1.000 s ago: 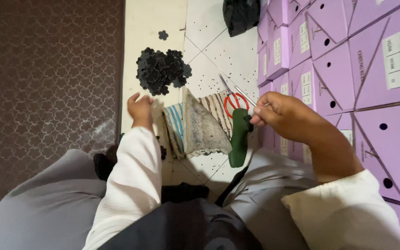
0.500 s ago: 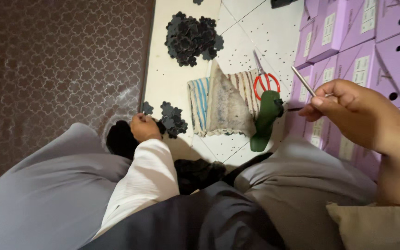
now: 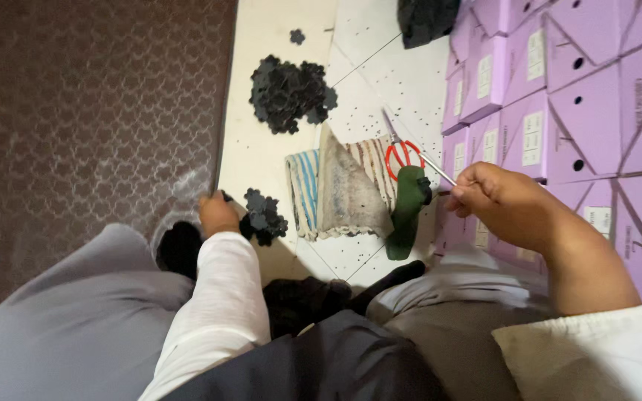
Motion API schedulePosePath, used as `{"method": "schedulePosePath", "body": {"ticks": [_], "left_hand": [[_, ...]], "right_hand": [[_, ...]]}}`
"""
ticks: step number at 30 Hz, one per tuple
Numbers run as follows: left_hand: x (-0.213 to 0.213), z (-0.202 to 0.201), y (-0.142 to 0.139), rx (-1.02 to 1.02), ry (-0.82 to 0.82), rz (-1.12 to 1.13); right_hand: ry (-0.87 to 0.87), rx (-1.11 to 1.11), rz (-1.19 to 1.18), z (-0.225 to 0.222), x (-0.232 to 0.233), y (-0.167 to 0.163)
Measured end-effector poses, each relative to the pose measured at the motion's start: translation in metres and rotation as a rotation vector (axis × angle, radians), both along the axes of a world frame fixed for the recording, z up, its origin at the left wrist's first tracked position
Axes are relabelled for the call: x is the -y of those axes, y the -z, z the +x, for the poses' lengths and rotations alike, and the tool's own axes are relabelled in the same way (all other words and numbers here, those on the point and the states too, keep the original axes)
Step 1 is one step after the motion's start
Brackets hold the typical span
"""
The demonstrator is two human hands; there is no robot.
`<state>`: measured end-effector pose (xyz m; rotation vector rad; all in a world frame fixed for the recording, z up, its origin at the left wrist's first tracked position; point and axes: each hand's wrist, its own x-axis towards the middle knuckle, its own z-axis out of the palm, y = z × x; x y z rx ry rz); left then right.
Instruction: The person sits on the floor and uses a hot glue gun to attach small black flower-shaped pieces to a fabric-covered base. They repeatedly pick up pieces, apply glue, and press them into place, occasionally using a metal tool to adjust the placement.
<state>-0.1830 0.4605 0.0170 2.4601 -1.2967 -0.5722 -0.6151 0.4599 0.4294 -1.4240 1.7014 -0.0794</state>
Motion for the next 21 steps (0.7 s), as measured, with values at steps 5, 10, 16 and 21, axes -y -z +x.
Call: {"method": "schedulePosePath", "body": {"ticks": [5, 10, 16, 21], "left_hand": [[0.015, -0.002, -0.017, -0.014, 0.034, 0.108], [0.012, -0.026, -0.03, -0.033, 0.002, 0.141], [-0.014, -0.05, -0.014, -0.234, -0.228, -0.088], [-0.015, -0.045, -0.009, -0.391, -0.308, -0.126]], "right_hand": [[-0.023, 0.153, -0.039, -0.008, -0.001, -0.006], [-0.062, 0.148, -0.055, -0.014, 0.003, -0.008], [-0.033, 0.05, -0.003, -0.015, 0.005, -0.008], [-0.062, 0.095, -0.026, -0.016, 0.005, -0.009]]}}
